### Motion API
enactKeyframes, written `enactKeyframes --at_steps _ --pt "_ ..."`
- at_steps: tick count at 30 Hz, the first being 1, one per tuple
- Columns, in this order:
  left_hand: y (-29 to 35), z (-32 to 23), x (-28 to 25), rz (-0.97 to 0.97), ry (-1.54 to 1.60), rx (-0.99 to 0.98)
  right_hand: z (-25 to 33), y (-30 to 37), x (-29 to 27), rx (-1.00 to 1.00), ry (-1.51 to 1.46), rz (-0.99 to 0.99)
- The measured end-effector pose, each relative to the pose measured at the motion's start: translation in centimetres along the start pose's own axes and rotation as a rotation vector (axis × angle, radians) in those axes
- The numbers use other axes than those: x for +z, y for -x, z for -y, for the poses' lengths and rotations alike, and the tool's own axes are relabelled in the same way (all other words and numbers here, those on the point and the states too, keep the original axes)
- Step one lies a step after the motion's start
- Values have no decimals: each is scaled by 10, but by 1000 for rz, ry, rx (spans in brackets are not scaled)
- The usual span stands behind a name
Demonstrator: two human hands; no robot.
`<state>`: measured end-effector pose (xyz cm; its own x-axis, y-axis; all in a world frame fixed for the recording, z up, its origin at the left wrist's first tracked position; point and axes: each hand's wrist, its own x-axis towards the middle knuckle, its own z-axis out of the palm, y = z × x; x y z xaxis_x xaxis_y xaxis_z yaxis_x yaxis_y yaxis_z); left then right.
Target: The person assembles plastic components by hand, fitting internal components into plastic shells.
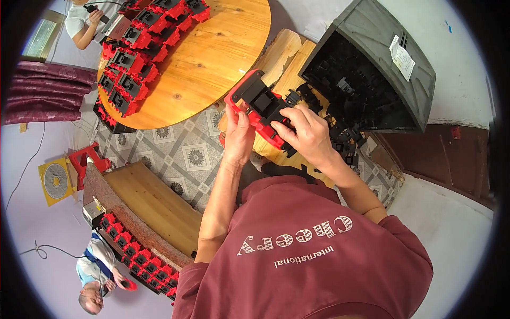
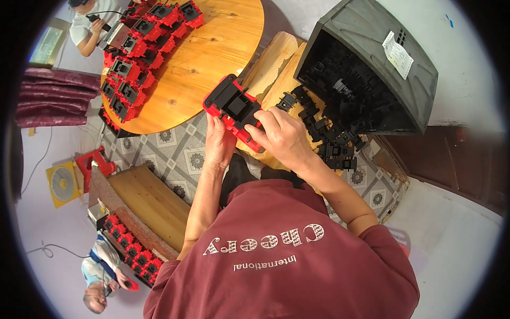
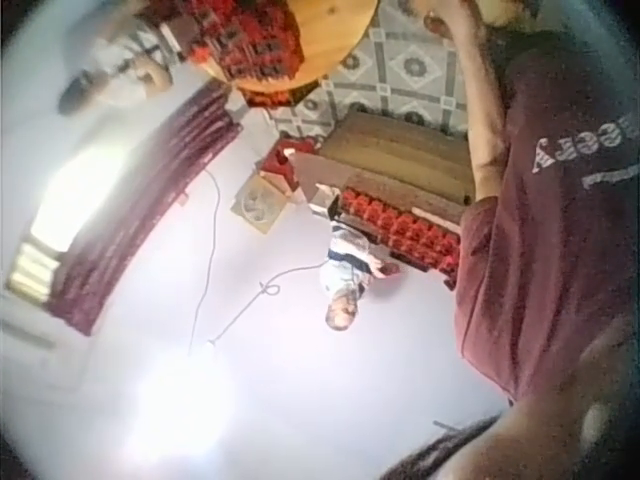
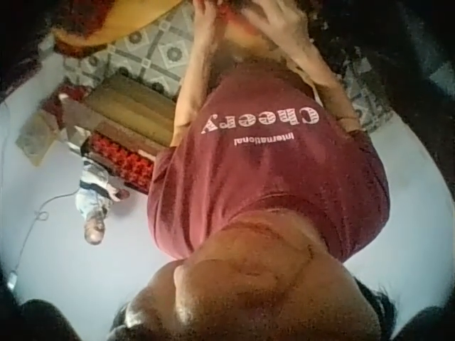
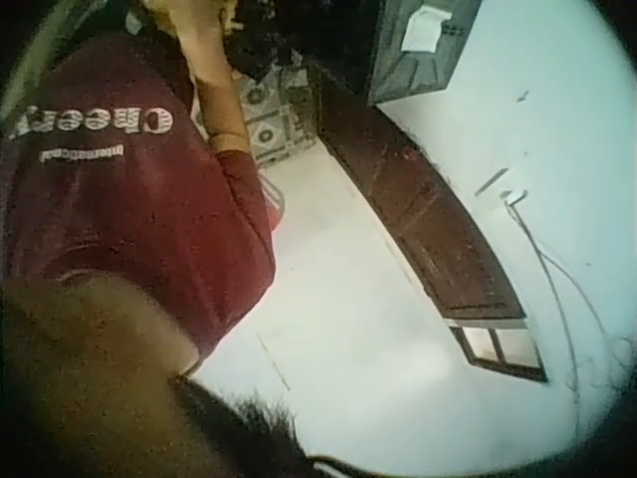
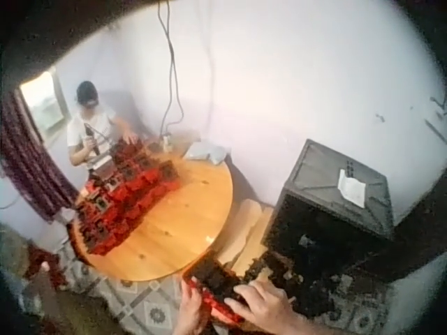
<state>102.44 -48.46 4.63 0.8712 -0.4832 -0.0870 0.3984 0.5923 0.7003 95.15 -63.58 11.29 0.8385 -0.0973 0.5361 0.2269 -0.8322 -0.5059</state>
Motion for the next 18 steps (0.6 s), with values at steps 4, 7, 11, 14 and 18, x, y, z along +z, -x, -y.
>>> enactKeyframes --at_steps 4,7,11,14,18 --pt "2 -4 -6 4 18 19 5 -3 6 -49 72 3" --pt "2 -11 -3 -67 -70 25 4 -13 12 -93 9 75" --pt "5 -21 -9 -132 -21 -64 1 -41 31 77 -138 -20" --pt "8 -33 -17 -135 -30 -75 4 -60 56 221 -371 37" --pt "1 -51 -29 -206 -30 -20 2 -77 88 53 -402 202"
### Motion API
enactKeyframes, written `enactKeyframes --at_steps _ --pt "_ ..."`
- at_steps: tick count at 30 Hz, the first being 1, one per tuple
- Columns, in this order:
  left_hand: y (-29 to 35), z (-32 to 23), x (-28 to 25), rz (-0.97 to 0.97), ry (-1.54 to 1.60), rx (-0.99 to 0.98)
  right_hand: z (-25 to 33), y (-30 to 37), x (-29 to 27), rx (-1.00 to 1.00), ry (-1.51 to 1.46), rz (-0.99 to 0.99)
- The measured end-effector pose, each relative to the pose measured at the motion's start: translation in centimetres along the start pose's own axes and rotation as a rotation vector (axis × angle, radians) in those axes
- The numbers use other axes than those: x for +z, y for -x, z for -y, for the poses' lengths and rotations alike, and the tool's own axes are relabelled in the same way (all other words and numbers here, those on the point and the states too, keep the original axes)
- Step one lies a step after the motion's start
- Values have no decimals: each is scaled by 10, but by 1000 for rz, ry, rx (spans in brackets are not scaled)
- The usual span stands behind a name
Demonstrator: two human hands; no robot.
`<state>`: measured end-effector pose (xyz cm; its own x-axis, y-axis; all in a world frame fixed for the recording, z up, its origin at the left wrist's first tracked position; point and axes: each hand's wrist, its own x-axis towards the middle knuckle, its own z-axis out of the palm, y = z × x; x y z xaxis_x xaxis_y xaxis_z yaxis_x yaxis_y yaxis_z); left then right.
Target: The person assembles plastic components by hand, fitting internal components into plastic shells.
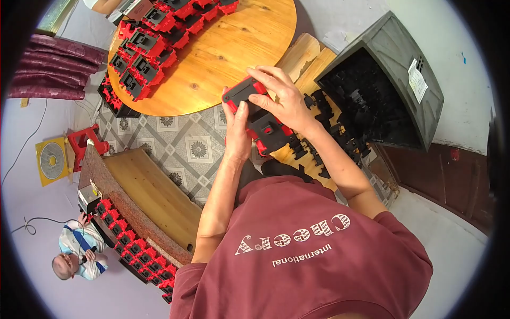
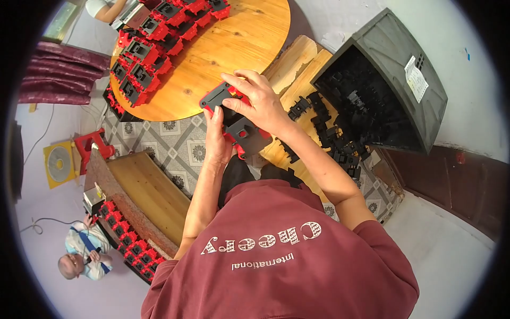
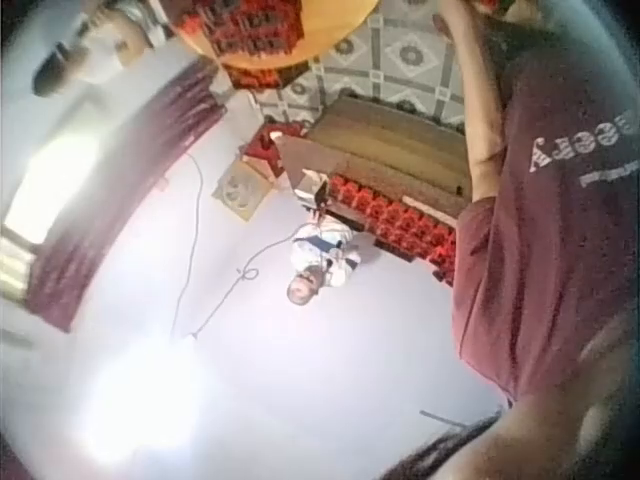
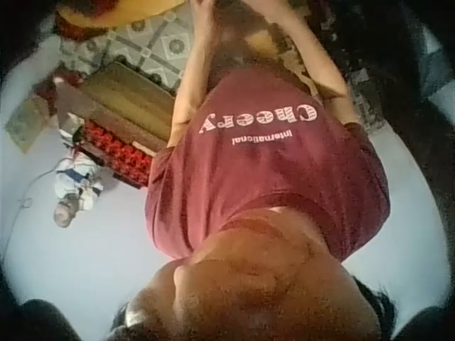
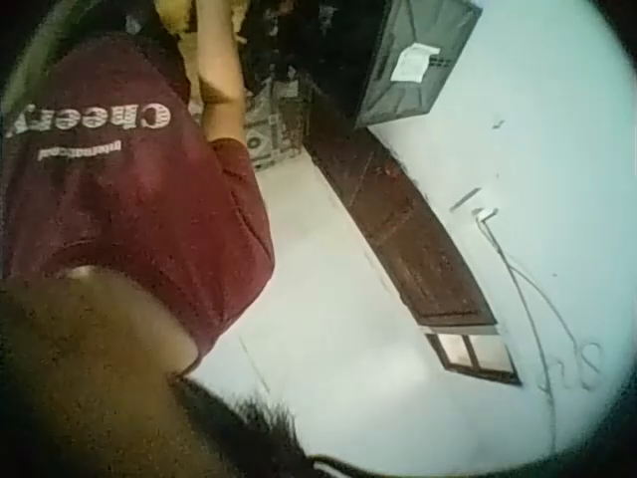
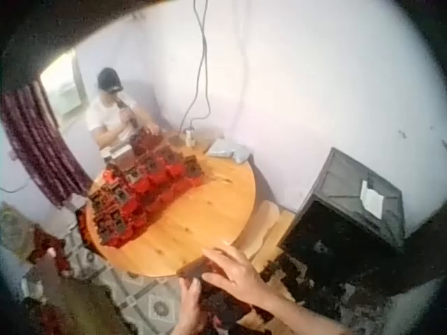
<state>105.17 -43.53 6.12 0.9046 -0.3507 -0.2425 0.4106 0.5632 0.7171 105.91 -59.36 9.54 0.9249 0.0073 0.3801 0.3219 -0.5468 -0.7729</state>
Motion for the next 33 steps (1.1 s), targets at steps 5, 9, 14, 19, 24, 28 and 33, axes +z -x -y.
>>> enactKeyframes --at_steps 5,9,14,19,24,28,33 --pt "-19 -49 -10 -133 -33 39 -26 -21 22 489 -689 332" --pt "-37 -63 -40 -132 -7 52 -8 -64 71 488 -890 307" --pt "-46 -96 -77 -192 -87 36 7 -109 117 599 -723 410" --pt "-60 -120 -123 -243 -18 39 27 -127 153 580 -840 424" --pt "-60 -136 -145 -440 -172 234 31 -139 197 473 -732 511" --pt "-64 -171 -161 -598 111 275 30 -121 201 488 -672 507" --pt "-84 -192 -198 -585 -30 350 53 -129 237 511 -647 570"
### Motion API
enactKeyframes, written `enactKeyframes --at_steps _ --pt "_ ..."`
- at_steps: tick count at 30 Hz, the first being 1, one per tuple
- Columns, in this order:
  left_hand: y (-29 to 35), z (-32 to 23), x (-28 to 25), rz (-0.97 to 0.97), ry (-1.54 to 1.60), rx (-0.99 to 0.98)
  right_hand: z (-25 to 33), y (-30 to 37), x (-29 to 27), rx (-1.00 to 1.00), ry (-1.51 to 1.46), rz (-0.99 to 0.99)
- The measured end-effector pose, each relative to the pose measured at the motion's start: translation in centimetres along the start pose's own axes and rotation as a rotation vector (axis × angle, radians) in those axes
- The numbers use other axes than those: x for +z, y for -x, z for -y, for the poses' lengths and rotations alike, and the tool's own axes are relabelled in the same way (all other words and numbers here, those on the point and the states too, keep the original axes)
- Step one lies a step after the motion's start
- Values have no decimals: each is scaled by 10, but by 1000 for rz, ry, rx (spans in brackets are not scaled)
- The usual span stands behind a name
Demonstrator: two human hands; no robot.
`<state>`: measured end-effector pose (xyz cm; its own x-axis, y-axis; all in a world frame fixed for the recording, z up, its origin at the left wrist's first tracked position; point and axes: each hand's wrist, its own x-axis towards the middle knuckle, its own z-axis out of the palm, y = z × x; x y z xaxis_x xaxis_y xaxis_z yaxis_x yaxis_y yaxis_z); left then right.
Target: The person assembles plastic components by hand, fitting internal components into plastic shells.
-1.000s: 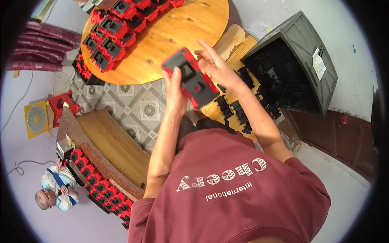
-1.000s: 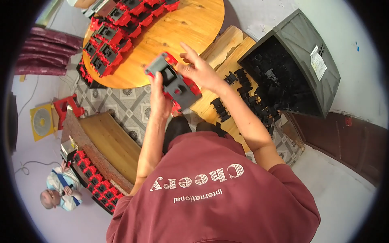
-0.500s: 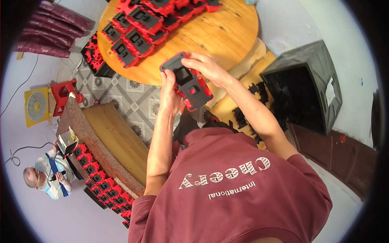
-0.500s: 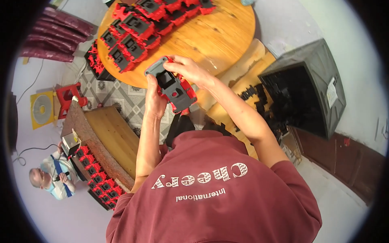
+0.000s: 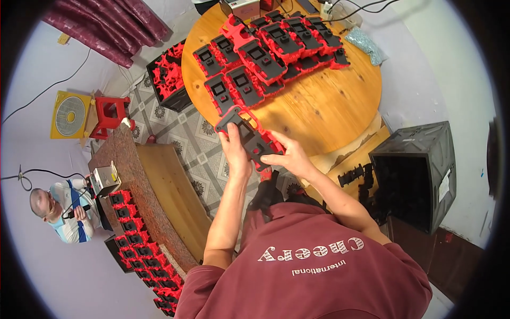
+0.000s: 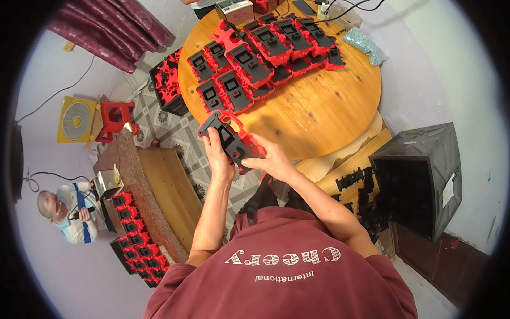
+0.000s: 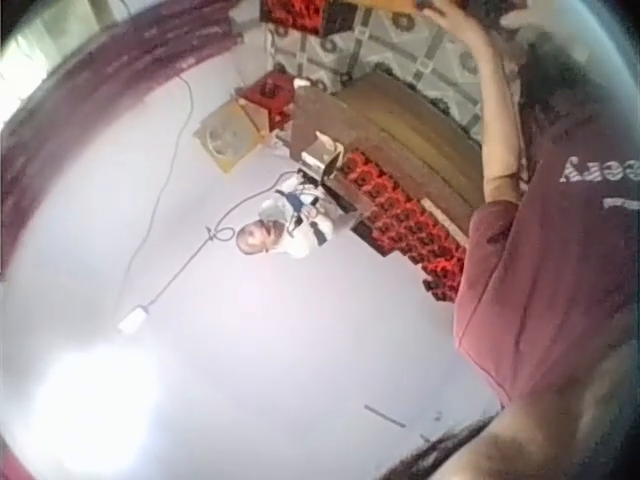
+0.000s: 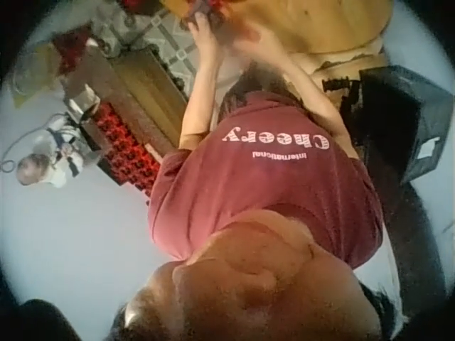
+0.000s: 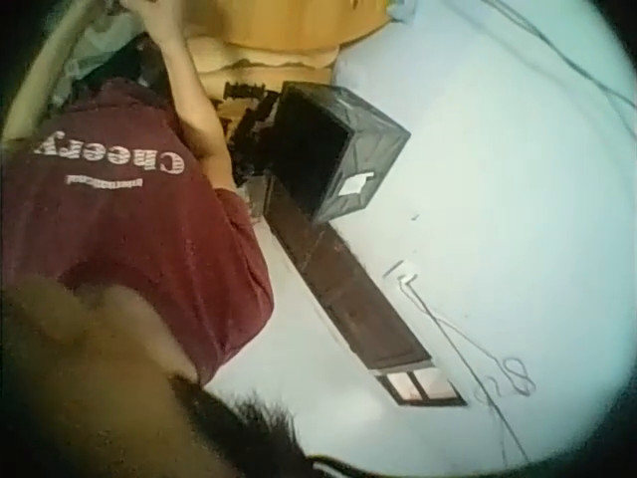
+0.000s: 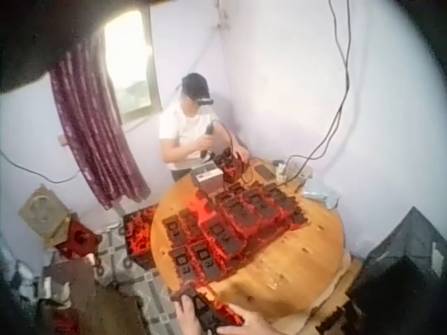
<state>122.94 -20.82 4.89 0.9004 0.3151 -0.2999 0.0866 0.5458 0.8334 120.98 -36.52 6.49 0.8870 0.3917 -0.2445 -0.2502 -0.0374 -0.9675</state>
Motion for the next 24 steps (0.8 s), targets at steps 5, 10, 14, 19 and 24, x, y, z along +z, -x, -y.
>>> enactKeyframes --at_steps 5,10,14,19,24 --pt "-145 -39 7 21 -50 135 9 -27 -11 -118 174 -138" --pt "-318 -79 4 127 -157 59 -25 26 -45 100 261 -232" --pt "-373 -61 39 -25 -227 -92 -57 80 -64 273 192 -370" --pt "-382 -33 67 53 -306 -263 -83 130 -64 435 93 -550" --pt "-450 -38 13 -68 -459 -175 -86 139 -56 426 44 -592"
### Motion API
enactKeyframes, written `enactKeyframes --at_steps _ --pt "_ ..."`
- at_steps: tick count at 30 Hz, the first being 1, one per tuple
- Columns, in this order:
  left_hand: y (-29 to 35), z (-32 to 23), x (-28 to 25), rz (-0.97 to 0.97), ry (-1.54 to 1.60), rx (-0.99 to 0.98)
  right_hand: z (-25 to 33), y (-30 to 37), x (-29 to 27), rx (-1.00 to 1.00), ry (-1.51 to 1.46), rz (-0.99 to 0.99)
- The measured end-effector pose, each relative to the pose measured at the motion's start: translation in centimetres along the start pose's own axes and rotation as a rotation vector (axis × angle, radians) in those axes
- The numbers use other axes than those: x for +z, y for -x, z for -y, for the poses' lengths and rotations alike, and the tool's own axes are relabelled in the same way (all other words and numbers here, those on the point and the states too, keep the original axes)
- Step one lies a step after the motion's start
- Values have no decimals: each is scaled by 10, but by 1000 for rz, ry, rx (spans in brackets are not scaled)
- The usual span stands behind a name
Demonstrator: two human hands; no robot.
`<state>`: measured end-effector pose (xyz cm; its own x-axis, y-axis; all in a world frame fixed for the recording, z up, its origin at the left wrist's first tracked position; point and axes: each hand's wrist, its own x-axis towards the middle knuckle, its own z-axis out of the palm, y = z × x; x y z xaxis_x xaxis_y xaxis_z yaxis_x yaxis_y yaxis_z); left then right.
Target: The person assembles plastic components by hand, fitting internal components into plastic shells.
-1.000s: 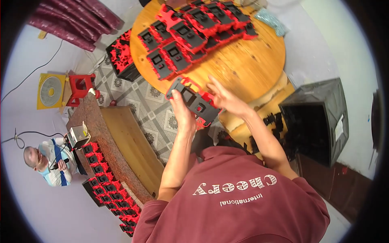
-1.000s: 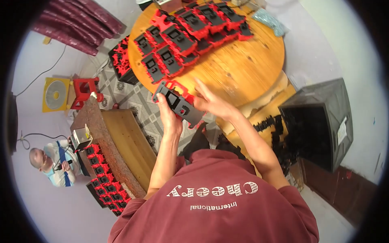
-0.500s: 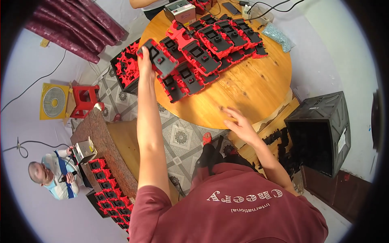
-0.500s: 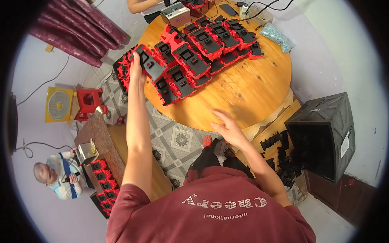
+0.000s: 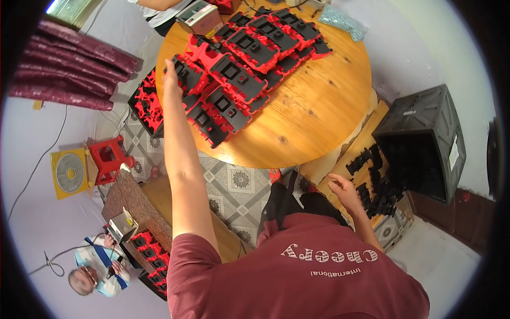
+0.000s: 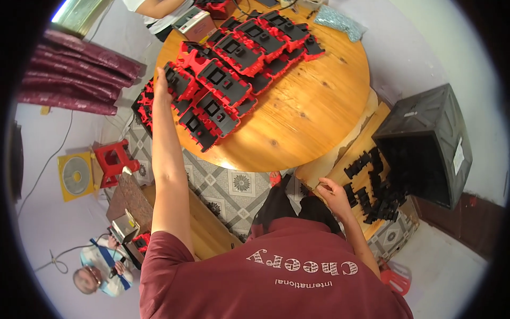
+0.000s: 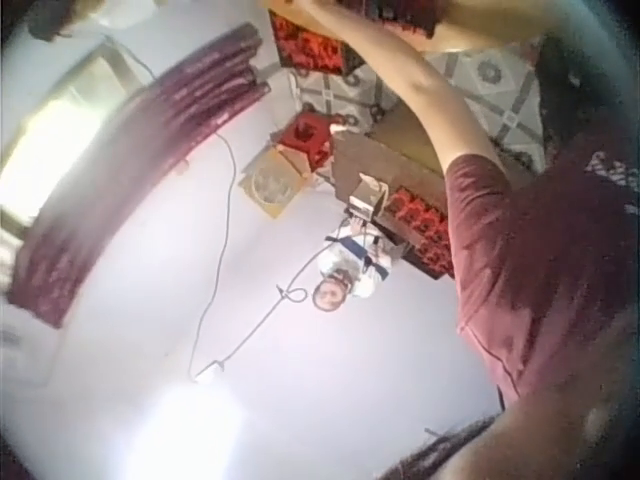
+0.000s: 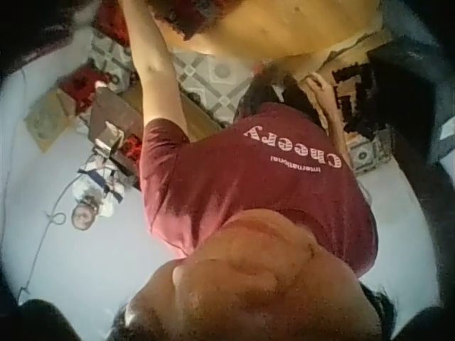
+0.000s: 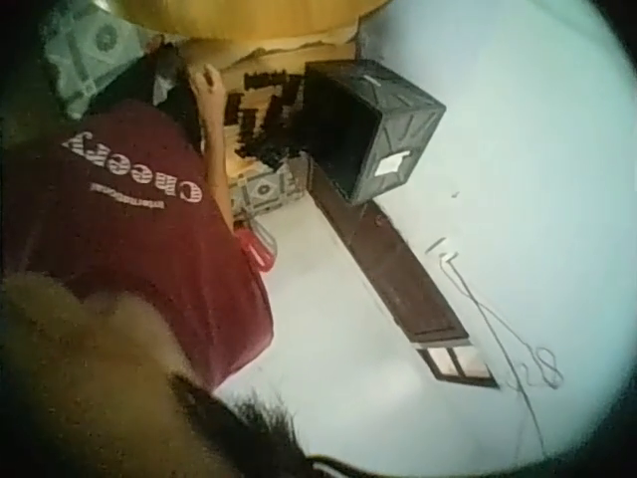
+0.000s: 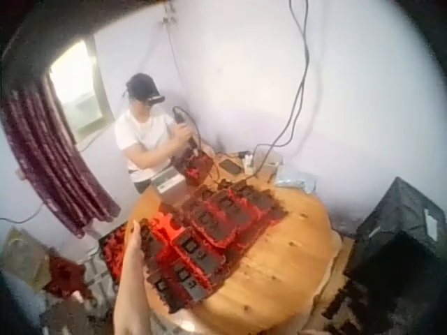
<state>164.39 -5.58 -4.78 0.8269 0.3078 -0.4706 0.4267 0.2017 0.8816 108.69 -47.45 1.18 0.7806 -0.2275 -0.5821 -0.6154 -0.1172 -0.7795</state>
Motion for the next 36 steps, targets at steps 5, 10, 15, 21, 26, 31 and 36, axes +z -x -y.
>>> enactKeyframes --at_steps 5,10,15,21,26,31,36 --pt "56 -11 21 115 -69 -65 -14 6 -9 2 -21 -75" --pt "84 -17 18 33 -246 -30 -32 16 -22 -14 -35 -71" --pt "58 -10 -12 30 -243 -63 -62 27 -47 26 92 -116" --pt "191 -14 61 -571 -436 256 -133 31 -90 -10 104 -238" --pt "354 44 93 -214 -209 1223 -183 7 -159 232 133 -554" --pt "542 208 187 502 -444 978 -246 -3 -294 -149 449 -1442" --pt "628 315 183 1040 -572 227 -264 21 -367 -79 289 -1612"
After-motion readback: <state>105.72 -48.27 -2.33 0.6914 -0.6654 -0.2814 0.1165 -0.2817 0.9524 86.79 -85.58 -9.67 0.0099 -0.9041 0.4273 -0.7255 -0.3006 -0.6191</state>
